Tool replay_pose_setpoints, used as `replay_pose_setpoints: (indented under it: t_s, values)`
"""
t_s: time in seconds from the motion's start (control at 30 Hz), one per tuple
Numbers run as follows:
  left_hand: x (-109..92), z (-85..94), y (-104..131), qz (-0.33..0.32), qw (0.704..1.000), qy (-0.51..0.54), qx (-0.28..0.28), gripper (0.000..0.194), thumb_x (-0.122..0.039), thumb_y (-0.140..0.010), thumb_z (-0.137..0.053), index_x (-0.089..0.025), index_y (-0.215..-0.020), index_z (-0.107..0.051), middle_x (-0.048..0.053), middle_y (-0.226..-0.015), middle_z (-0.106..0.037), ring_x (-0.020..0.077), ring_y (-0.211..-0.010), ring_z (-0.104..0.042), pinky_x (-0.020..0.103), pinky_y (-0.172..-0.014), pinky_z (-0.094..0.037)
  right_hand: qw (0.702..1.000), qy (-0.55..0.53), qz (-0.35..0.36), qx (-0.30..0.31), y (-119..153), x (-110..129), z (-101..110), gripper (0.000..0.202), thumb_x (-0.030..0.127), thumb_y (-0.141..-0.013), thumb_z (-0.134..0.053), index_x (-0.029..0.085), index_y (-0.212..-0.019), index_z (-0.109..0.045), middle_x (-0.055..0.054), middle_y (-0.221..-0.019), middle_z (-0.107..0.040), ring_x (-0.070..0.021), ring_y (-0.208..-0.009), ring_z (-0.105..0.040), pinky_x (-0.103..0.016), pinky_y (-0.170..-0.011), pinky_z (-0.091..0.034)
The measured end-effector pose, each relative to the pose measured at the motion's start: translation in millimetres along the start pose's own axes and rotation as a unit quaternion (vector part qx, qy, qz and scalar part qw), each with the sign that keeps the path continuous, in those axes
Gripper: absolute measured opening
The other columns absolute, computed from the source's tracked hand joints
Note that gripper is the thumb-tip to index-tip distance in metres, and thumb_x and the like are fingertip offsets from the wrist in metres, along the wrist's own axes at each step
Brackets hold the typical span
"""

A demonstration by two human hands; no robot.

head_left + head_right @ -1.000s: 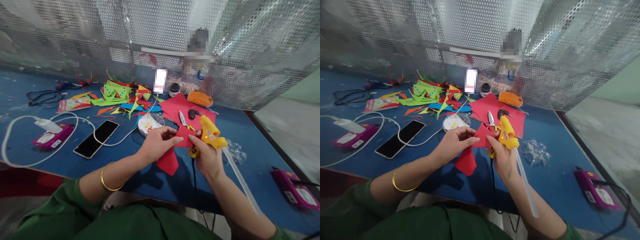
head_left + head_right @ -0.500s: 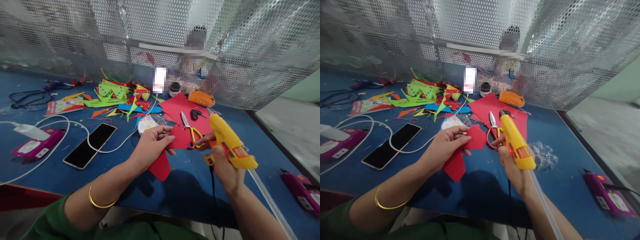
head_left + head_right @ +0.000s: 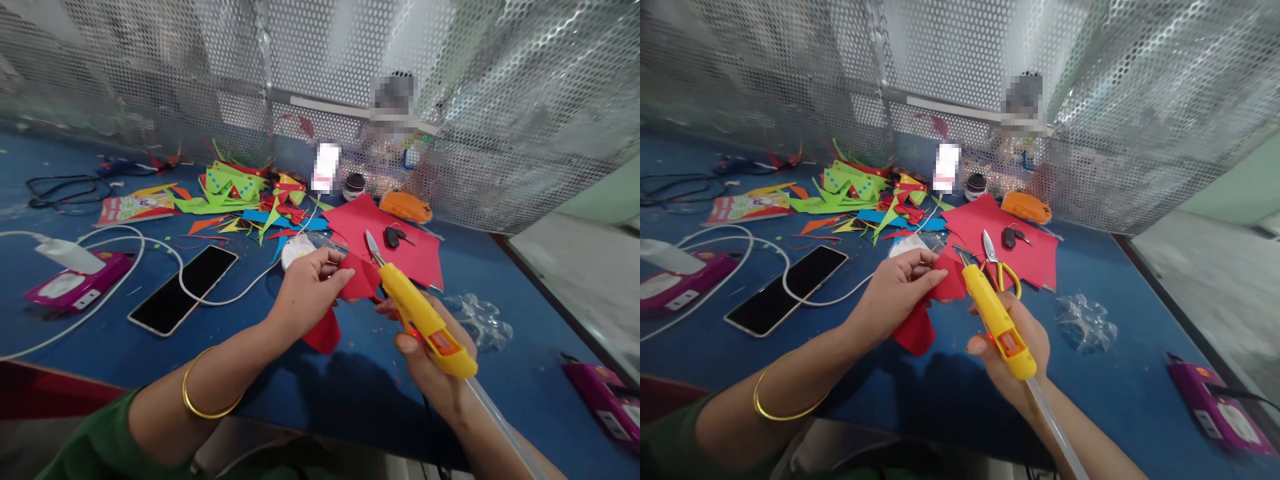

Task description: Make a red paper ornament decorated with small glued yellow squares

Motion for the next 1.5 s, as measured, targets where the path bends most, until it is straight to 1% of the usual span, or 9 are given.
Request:
replay_pose_setpoints:
  t_s: [0.07, 0.17, 0.27, 0.37, 0.6, 0.73, 0.83, 1.07, 1.5]
  values:
    - [1.2, 1.0, -0.9, -0.003, 1.0, -0.006, -0.005, 0.009, -0.014, -0.081, -0.068, -0.016, -0.089, -0.064, -0.004, -0.068, -0.068, 0.0068, -0.059, -0.061, 0.016, -0.056, -0.049, 0.999, 0.022, 0.022, 0.008, -0.1, 2.9, -1.5, 0.05, 0.073, -0.086, -0.055, 0.027, -0.098, -0.069, -0.001, -0.085, -0.073, -0.017, -0.064, -0.068, -0.031, -0.063, -0.056]
    - [2.9, 1.0, -2.3, -0.01, 1.0, -0.012, 0.003, 0.006, -0.013, -0.08, -0.067, -0.016, -0.086, -0.066, -0.004, -0.066, -0.067, 0.0051, -0.056, -0.057, 0.015, -0.054, -0.045, 0.996, 0.071, 0.055, 0.017, -1.9, 8.9, -3.7, 0.055, 0.075, -0.089, -0.046, 0.024, -0.092, -0.067, -0.002, -0.083, -0.074, -0.0171, -0.065, -0.071, -0.028, -0.057, -0.053]
    - [4.5, 1.4, -3.1, -0.015, 1.0, -0.023, 0.006, 0.002, -0.015, -0.081, -0.067, -0.016, -0.083, -0.067, -0.005, -0.063, -0.066, 0.0048, -0.053, -0.054, 0.015, -0.051, -0.042, 0.991, 0.112, 0.075, 0.023, -4.2, 13.7, -5.6, 0.063, 0.079, -0.09, -0.038, 0.022, -0.086, -0.065, -0.003, -0.075, -0.073, -0.0158, -0.058, -0.069, -0.026, -0.049, -0.049]
    - [4.3, 3.0, -3.0, -0.025, 0.999, -0.04, -0.005, 0.005, -0.018, -0.081, -0.068, -0.015, -0.085, -0.068, -0.002, -0.067, -0.069, 0.0066, -0.056, -0.057, 0.017, -0.053, -0.044, 0.987, 0.136, 0.083, 0.033, -6.1, 16.0, -7.1, 0.065, 0.079, -0.091, -0.035, 0.021, -0.081, -0.063, -0.003, -0.069, -0.07, -0.0145, -0.051, -0.064, -0.026, -0.045, -0.045]
    - [0.8, 0.1, 0.4, -0.036, 0.999, -0.035, 0.001, 0.015, -0.016, -0.082, -0.065, -0.016, -0.096, -0.072, 0.003, -0.082, -0.076, 0.0125, -0.072, -0.07, 0.022, -0.068, -0.054, 0.987, 0.14, 0.065, 0.05, -7.6, 15.5, -8.0, 0.062, 0.077, -0.092, -0.037, 0.021, -0.079, -0.061, -0.001, -0.062, -0.065, -0.0144, -0.047, -0.06, -0.027, -0.043, -0.043]
    - [1.3, -0.6, 1.0, -0.033, 0.999, -0.044, 0.004, 0.017, -0.016, -0.082, -0.064, -0.016, -0.097, -0.073, 0.003, -0.081, -0.077, 0.0127, -0.071, -0.07, 0.022, -0.066, -0.054, 0.985, 0.147, 0.075, 0.044, -8.4, 17.6, -7.4, 0.063, 0.078, -0.092, -0.037, 0.021, -0.077, -0.06, 0.001, -0.059, -0.061, -0.0132, -0.045, -0.059, -0.026, -0.043, -0.042]
    - [2.2, -1.4, 0.7, -0.03, 0.998, -0.043, 0.016, 0.017, -0.015, -0.083, -0.063, -0.015, -0.097, -0.073, 0.003, -0.082, -0.078, 0.012, -0.071, -0.07, 0.021, -0.066, -0.053, 0.985, 0.143, 0.085, 0.04, -9.3, 18.9, -7.8, 0.061, 0.076, -0.093, -0.038, 0.022, -0.077, -0.059, 0.001, -0.06, -0.062, -0.0128, -0.046, -0.06, -0.025, -0.044, -0.042]
    - [1.4, -2.4, 1.3, -0.026, 0.998, -0.041, 0.027, 0.016, -0.016, -0.085, -0.064, -0.015, -0.098, -0.072, 0.003, -0.085, -0.079, 0.0123, -0.075, -0.071, 0.022, -0.07, -0.054, 0.986, 0.145, 0.073, 0.04, -8.6, 14.9, -8.1, 0.059, 0.077, -0.092, -0.039, 0.022, -0.078, -0.057, 0.001, -0.06, -0.065, -0.0134, -0.046, -0.062, -0.025, -0.043, -0.044]
    - [3.0, -2.7, 0.2, -0.021, 0.999, -0.029, 0.024, 0.015, -0.018, -0.084, -0.066, -0.016, -0.098, -0.072, 0.004, -0.085, -0.079, 0.0136, -0.075, -0.072, 0.025, -0.073, -0.057, 0.989, 0.131, 0.054, 0.049, -8.8, 13.3, -9.3, 0.059, 0.076, -0.091, -0.041, 0.022, -0.075, -0.057, 0.003, -0.054, -0.059, -0.013, -0.042, -0.057, -0.026, -0.042, -0.042]
Point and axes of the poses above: each hand's wrist, its own y-axis away from the middle knuckle, its own z-axis out of the back of the hand, x = y × z, the point moved 5 cm from there along -y, towards the middle knuckle
